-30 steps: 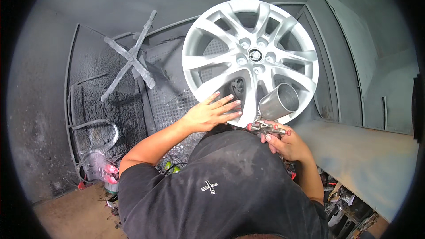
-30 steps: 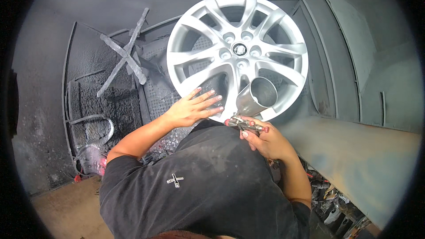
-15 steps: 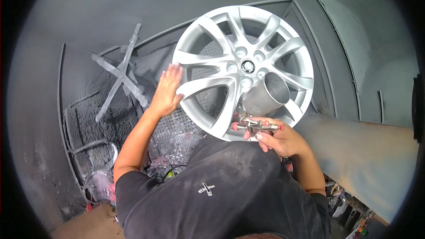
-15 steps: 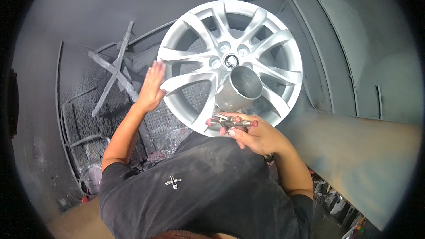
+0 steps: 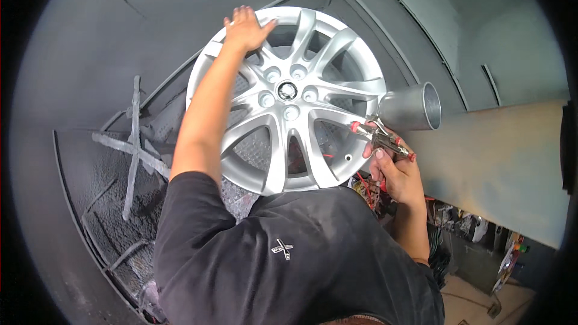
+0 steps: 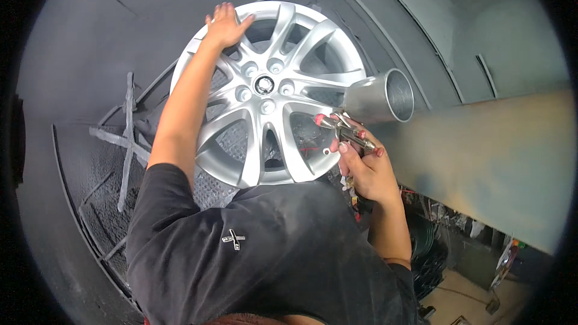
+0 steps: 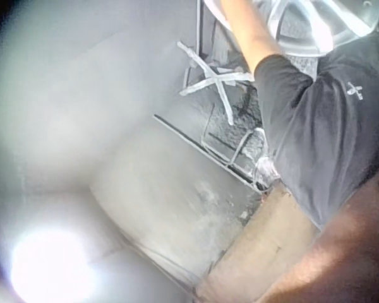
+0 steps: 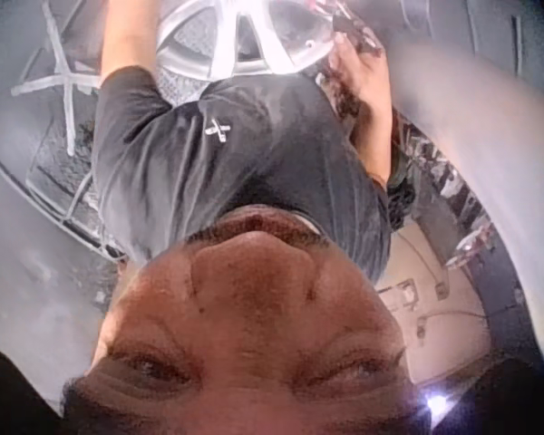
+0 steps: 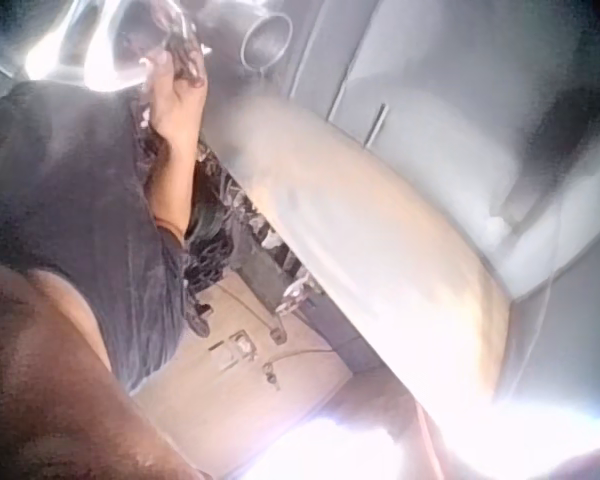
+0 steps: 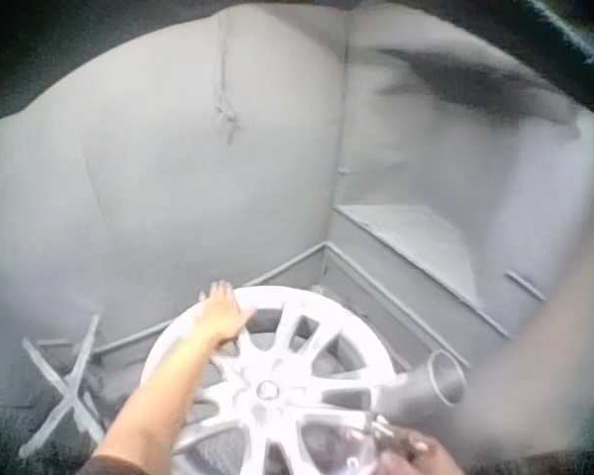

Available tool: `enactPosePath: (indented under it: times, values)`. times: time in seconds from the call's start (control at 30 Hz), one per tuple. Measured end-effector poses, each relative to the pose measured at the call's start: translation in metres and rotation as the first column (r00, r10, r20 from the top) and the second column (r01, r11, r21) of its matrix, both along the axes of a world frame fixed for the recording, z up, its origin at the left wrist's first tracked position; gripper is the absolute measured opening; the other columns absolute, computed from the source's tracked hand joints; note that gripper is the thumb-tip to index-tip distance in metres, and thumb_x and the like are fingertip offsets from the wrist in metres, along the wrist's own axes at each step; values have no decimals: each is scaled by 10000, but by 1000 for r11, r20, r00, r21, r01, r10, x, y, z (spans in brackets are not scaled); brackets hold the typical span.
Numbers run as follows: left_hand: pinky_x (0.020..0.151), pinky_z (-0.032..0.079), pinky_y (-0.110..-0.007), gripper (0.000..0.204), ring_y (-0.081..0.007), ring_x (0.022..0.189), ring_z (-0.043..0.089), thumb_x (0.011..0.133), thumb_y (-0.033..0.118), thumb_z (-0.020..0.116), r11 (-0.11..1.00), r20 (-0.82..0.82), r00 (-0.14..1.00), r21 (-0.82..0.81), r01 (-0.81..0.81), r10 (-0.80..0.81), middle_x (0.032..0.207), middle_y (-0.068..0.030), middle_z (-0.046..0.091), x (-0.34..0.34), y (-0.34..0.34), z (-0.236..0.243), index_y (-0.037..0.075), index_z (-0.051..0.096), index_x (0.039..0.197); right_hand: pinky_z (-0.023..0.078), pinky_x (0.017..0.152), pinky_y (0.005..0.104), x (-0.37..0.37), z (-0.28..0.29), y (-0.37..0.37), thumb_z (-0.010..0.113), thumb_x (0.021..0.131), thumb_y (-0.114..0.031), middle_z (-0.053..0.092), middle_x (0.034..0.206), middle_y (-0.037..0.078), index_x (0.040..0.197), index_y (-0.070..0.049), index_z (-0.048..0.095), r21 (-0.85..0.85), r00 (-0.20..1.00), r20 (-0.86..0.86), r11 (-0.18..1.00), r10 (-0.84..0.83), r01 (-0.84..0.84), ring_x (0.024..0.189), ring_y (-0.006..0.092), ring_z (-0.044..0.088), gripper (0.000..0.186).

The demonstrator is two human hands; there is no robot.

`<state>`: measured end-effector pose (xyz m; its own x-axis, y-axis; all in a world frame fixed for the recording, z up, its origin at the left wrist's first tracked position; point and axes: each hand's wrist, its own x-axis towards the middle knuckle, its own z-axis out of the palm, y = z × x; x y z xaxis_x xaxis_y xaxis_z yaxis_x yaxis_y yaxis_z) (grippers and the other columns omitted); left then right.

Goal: The person positions a car rim on a stand, prepares paint by pouring liquid from a container into a cup, and uses a spray gun to apply paint to the front and sides of the rim.

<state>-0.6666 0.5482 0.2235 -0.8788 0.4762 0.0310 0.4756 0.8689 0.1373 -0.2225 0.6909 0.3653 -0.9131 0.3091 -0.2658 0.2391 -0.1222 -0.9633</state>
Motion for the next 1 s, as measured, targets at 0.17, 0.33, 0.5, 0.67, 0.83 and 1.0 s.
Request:
enactPosePath:
  times: [0.17, 0.33, 0.5, 0.67, 0.83, 1.0]
  values:
    - [1247, 112, -487, 1112, -422, 1535, 90, 904, 796, 325, 953, -40, 953, -39, 300, -301, 1642, -275, 136, 57, 143, -6, -108, 202, 1541, 407, 529, 223, 43, -16, -5, 595, 1005, -174, 628, 936, 24, 1431, -3, 498, 41, 989, 21, 988, -150, 149, 597, 74, 508, 469]
    - [1241, 155, -486, 1050, -418, 1527, 143, 913, 735, 420, 695, -21, 695, 16, 719, -719, 1618, -290, 205, 185, 182, 9, -123, 284, 1503, 398, 522, 217, 81, -28, -12, 565, 1020, -166, 626, 931, 10, 1434, -25, 490, 56, 961, 39, 961, -274, 271, 601, 68, 503, 444]
    - [1243, 160, -497, 915, -373, 1529, 169, 904, 589, 583, 170, 1, 172, 184, 968, -985, 1608, -250, 264, 300, 97, 1, -87, 360, 1480, 391, 515, 201, 110, -42, -15, 559, 1019, -166, 630, 932, -3, 1428, -24, 493, 44, 948, 43, 948, -316, 314, 597, 61, 506, 437]
    - [1215, 199, -584, 755, -337, 1524, 222, 918, 455, 637, 95, 135, 54, 320, 943, -989, 1589, -184, 335, 333, -22, 25, 12, 412, 1486, 404, 524, 195, 124, -41, -25, 520, 1032, -145, 648, 1043, 37, 1432, -23, 492, -69, 988, 63, 987, -141, 145, 603, 60, 521, 419]
    - [1204, 218, -588, 787, -391, 1511, 227, 893, 396, 686, 740, 116, 731, 125, 661, -672, 1638, -129, 258, 335, -104, 36, 92, 353, 1538, 440, 566, 204, 103, -45, -37, 514, 1030, -113, 651, 1068, 45, 1444, -25, 487, -122, 974, 72, 971, 216, -207, 617, 56, 524, 424]
    - [1159, 318, -576, 727, -446, 1450, 327, 902, 315, 676, 971, 140, 966, 130, 198, -216, 1598, -206, 301, 385, -139, 34, 113, 374, 1531, 444, 563, 234, 63, -51, -30, 558, 1024, -152, 645, 885, 13, 1457, -30, 481, 83, 914, 47, 910, 404, -406, 603, 64, 507, 457]
